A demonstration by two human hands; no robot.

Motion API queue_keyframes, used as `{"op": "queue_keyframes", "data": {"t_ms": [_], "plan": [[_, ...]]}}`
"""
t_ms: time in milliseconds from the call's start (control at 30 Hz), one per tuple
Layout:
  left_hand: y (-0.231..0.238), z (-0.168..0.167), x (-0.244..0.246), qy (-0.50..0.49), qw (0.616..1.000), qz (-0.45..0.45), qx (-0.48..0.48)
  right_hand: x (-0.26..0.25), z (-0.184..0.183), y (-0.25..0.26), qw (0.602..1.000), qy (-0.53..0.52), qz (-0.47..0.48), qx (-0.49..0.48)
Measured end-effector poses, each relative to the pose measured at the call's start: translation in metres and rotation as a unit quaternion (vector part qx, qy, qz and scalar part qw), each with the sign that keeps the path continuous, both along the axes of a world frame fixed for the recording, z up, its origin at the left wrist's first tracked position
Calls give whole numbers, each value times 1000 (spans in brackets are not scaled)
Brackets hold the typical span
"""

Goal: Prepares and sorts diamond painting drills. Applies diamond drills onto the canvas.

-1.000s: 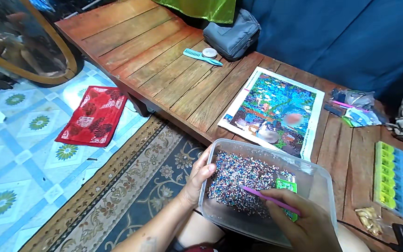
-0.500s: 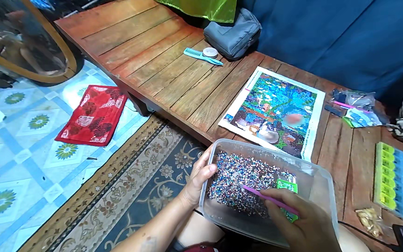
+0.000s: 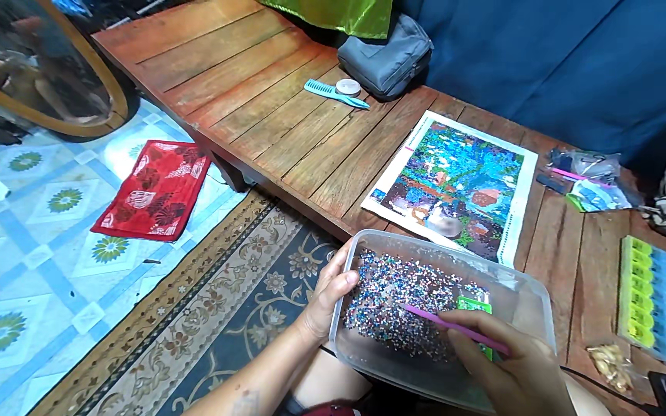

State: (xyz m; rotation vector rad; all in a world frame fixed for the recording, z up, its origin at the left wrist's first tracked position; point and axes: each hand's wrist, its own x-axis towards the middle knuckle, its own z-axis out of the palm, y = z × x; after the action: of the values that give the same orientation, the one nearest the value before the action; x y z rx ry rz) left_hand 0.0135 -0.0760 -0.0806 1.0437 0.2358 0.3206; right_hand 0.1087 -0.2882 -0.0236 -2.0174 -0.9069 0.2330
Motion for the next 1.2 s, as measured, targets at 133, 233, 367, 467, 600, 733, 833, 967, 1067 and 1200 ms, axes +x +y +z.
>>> {"op": "queue_keyframes", "data": {"t_ms": [133,233,367,467,600,733,833,967,1067,1200], "plan": [[-1,0,-1,9,1000,3,16,-2,-4,1,1000,-15,6,7],[0,0,0,8,1000,0,11,-3,-6,2,999,-28,12,9],[0,0,-1,16,1000,2,18,-3,-2,1,999,-34,11,1],[1,-2,0,1,1000,-1,21,-3,-1,0,999,-30,9,-4],[1,-2,-1,3,1000,0,21,-3,-1,1,999,-33,6,-4],[1,-1,-1,10,1000,0,22,-3,0,2,999,-33,9,-5],[0,-1,-1,4,1000,2,13,-4,-1,3,999,-34,9,-2],[1,-2,-1,-3,1000,-5,16,-4,-2,5,999,-44,8,-1],[1,-1,-1,7,1000,-1,24,-4,-2,6,999,-52,11,-1],[0,0,-2,14,1000,5,20,-4,0,7,998,-58,14,-9]]}}
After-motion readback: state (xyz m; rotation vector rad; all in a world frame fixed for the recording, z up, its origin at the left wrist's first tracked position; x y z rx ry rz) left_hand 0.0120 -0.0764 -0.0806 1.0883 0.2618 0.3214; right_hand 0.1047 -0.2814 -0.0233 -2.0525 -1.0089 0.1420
